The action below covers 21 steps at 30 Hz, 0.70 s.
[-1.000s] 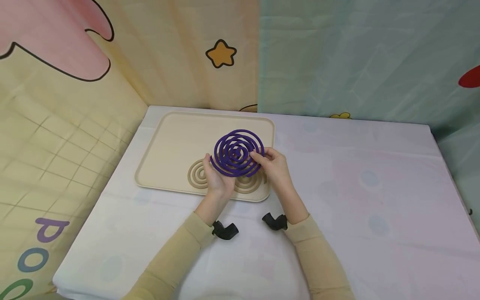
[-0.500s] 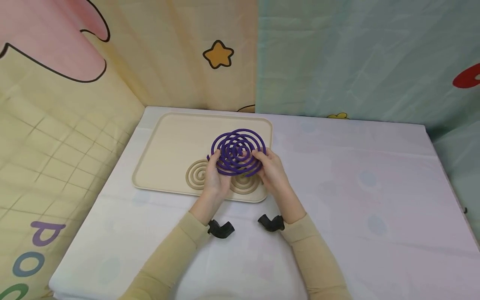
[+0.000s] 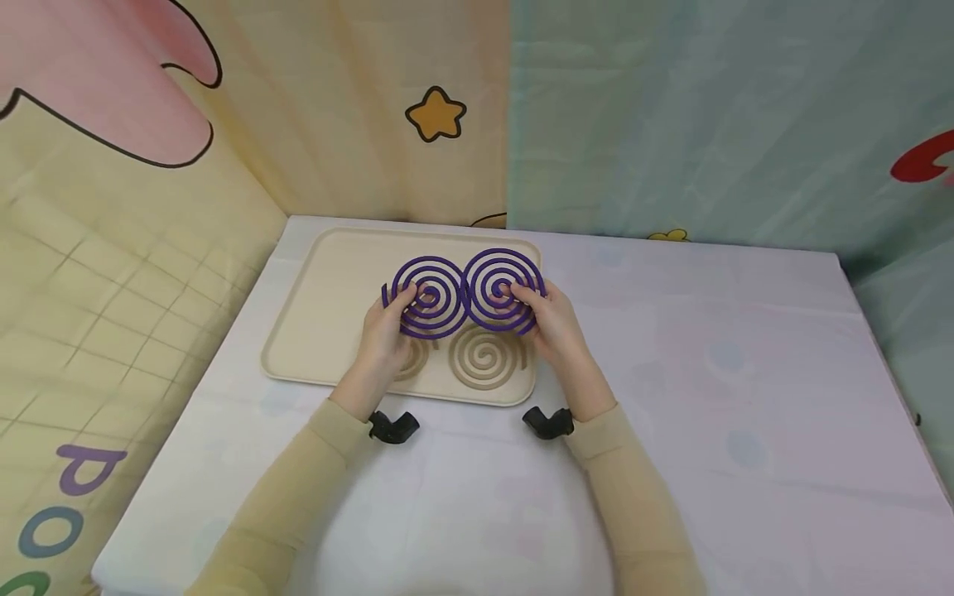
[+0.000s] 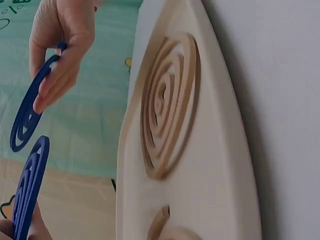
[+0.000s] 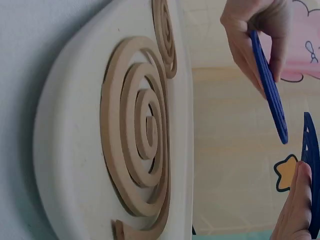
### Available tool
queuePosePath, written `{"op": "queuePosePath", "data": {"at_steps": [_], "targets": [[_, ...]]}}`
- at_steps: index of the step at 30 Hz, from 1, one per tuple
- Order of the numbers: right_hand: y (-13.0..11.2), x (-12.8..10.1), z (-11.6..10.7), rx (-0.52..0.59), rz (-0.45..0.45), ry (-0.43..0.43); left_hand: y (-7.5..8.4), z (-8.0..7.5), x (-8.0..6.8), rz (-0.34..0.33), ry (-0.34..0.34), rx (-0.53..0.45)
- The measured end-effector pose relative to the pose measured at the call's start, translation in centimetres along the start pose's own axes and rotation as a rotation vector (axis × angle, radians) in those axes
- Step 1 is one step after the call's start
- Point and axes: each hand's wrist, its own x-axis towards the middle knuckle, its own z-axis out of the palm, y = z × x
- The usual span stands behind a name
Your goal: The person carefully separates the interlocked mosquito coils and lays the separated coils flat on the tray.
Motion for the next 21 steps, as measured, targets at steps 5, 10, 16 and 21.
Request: {"op": "queuePosePath", "data": {"at_steps": [5, 10, 16, 21], "targets": [[-0.8, 1.5, -0.1, -0.032, 0.0, 0.025, 2.1, -1.5, 2.0, -0.002, 0.03, 0.185], [-1.1, 2.7, -0.1, -0.066, 0.004, 0.054, 3.5, -1.8, 4.0, 0.032, 0.04, 0.299], [-1.2, 4.3, -0.1, -0.197, 0.061, 0.12, 4.1, -2.2, 6.2, 0.032, 0.04, 0.563], [-1.4, 5.3, -0.1, -0.32, 0.125, 0.152, 3.9, -2.3, 7.4, -0.079, -0.063, 0.626]]}}
